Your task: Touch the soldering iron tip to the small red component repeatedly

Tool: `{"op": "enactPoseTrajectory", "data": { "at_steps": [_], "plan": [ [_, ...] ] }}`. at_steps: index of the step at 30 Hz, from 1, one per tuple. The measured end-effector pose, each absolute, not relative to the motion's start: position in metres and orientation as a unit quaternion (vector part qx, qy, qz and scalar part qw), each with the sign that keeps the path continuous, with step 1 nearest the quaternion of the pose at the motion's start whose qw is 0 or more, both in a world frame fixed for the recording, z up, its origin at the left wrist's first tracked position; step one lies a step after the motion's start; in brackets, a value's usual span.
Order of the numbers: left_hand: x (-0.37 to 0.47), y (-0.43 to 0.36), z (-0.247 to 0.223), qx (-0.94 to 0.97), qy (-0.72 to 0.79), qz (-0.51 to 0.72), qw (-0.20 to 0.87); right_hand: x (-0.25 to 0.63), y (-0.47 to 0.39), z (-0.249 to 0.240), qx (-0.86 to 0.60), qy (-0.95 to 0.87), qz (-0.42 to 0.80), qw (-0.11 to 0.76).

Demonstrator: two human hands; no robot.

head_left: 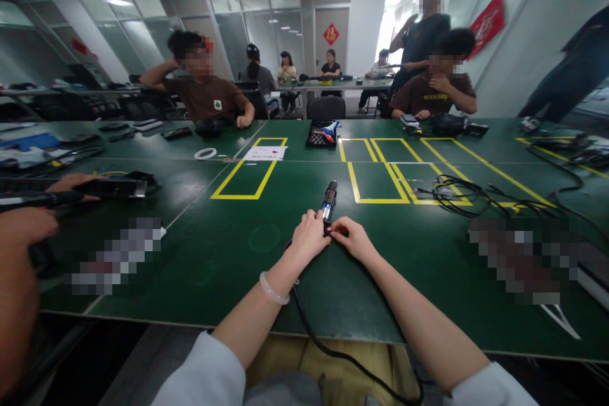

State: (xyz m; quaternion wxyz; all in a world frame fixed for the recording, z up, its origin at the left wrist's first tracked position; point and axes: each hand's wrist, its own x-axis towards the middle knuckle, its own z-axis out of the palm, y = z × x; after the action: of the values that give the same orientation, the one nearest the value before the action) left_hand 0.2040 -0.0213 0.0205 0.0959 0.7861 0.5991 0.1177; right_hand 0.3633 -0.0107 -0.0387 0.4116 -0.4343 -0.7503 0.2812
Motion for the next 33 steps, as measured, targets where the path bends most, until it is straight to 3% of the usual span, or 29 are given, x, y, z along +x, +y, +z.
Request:
{"op": "enactPoseTrajectory", "data": {
  "at_steps": [19,33],
  "plan": [
    [0.188,-0.026,0.016,0.778,0.622,0.088,-0.012,0.376,-0.017,-0.029,-0.44,-0.703,0.347,0.438],
    [-0.045,-0.072,0.012,0.65,0.76,0.019,-0.006,0.37,-0.02,-0.03,-0.451,-0.729,0.324,0.401]
  ]
}}
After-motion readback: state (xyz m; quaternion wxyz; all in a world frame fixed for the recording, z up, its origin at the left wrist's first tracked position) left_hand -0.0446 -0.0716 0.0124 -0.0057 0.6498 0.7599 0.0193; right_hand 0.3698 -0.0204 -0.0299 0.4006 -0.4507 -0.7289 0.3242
